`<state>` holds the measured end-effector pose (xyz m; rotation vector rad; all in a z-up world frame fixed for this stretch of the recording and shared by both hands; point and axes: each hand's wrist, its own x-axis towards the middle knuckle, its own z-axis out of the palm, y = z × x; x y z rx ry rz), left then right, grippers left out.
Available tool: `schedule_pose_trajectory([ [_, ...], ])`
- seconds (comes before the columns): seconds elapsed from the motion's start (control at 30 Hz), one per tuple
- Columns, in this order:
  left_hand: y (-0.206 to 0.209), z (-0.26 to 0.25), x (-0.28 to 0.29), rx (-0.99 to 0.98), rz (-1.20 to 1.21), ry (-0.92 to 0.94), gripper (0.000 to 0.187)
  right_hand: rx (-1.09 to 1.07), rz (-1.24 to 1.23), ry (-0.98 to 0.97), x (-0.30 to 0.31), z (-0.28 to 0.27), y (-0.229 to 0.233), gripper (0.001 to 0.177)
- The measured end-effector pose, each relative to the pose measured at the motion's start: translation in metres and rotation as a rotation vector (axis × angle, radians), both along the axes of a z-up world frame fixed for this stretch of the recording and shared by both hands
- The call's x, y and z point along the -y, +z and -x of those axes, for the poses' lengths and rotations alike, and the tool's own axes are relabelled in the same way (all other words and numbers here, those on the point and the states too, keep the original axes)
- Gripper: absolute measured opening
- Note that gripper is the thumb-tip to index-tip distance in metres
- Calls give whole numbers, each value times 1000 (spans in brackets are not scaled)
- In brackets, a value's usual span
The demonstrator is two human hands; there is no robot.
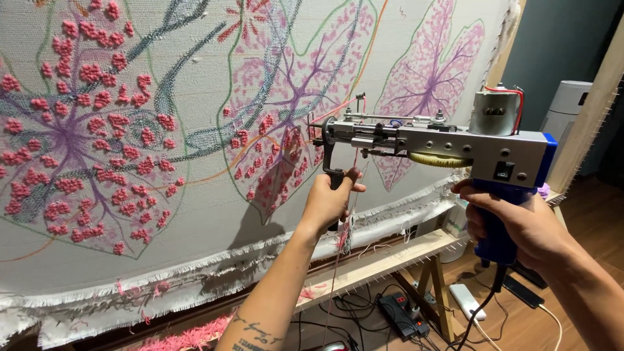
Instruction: Using a tufting gun to apply pink and purple yarn to a rug canvas on a frame.
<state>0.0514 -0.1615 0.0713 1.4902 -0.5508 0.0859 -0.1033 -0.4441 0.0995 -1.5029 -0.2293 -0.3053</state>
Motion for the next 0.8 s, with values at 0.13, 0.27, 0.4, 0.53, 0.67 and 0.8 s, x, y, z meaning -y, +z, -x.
schedule_pose_trajectory([
  [0.13, -3, -5, -5, -18, 28, -37, 39, -11, 14, -35, -12, 2, -1, 32],
  [0.27, 0, -4, -9, 15, -6, -29, 38, 7, 10, -60, -20, 5, -1, 32],
  [0.4, -1, -6, -13, 8, 21, -47, 39, 5, -23, -48, -23, 6, -1, 28],
  [0.53, -3, -12, -17, 45, 16, -42, 42, 24, 11, -69, -35, 7, 4, 26],
  [0.67, 0, -17, -23, 17, 16, -33, 45, -2, -5, -89, -52, 9, 9, 29],
  [0.8, -6, -36, -28, 38, 42, -11, 49, 42, 70, -98, -74, 10, 8, 28],
])
